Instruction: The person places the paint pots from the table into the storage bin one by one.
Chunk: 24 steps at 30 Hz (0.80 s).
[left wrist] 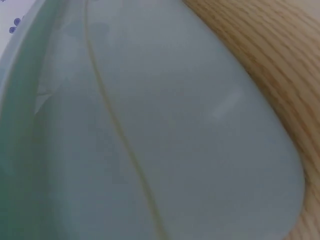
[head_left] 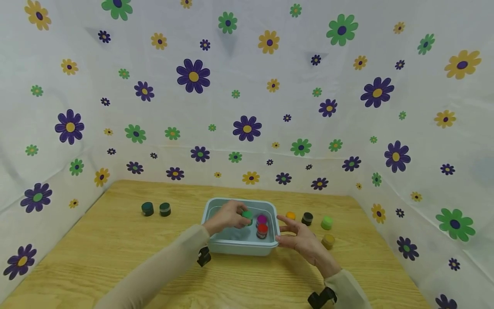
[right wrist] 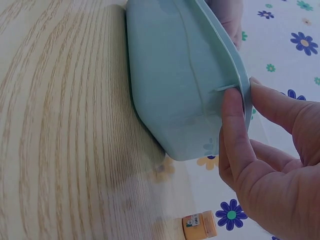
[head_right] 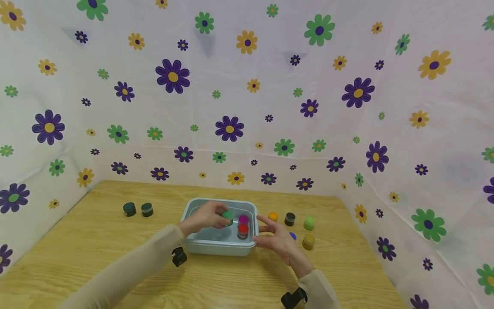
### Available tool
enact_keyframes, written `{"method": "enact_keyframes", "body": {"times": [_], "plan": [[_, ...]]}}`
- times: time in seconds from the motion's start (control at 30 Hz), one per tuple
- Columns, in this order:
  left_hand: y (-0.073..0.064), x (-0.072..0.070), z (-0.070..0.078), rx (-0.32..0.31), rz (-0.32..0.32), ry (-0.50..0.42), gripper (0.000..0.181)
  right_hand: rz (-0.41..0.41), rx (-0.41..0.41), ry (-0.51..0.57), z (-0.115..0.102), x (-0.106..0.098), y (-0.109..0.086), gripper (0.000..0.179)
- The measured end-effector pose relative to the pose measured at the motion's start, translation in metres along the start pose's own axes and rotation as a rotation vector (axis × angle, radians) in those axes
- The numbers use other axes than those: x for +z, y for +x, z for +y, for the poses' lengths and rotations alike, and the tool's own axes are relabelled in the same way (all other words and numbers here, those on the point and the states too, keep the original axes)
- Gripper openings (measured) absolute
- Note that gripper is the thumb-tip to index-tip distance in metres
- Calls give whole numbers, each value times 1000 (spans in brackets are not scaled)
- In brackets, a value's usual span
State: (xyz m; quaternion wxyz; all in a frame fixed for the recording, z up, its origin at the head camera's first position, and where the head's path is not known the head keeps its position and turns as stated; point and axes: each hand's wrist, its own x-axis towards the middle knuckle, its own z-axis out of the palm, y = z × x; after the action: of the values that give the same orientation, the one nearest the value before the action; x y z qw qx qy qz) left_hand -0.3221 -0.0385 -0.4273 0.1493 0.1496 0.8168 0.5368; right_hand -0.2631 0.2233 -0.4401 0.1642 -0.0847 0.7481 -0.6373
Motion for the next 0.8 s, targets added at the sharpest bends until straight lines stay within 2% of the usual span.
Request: {"method": "enact_keyframes", "body": {"times": [0.23,0.5,0.8], "plan": [[4,6,1,-31,-12,2,41,-2,1,-8,-1,-1,-1,76],[4,13,-1,-50,4,111,41,-3,-3,-4,-1,0,0,76],[6,11,-6,-47,0,85,39,-4,-3,-3,-2,0,-1,77]]}}
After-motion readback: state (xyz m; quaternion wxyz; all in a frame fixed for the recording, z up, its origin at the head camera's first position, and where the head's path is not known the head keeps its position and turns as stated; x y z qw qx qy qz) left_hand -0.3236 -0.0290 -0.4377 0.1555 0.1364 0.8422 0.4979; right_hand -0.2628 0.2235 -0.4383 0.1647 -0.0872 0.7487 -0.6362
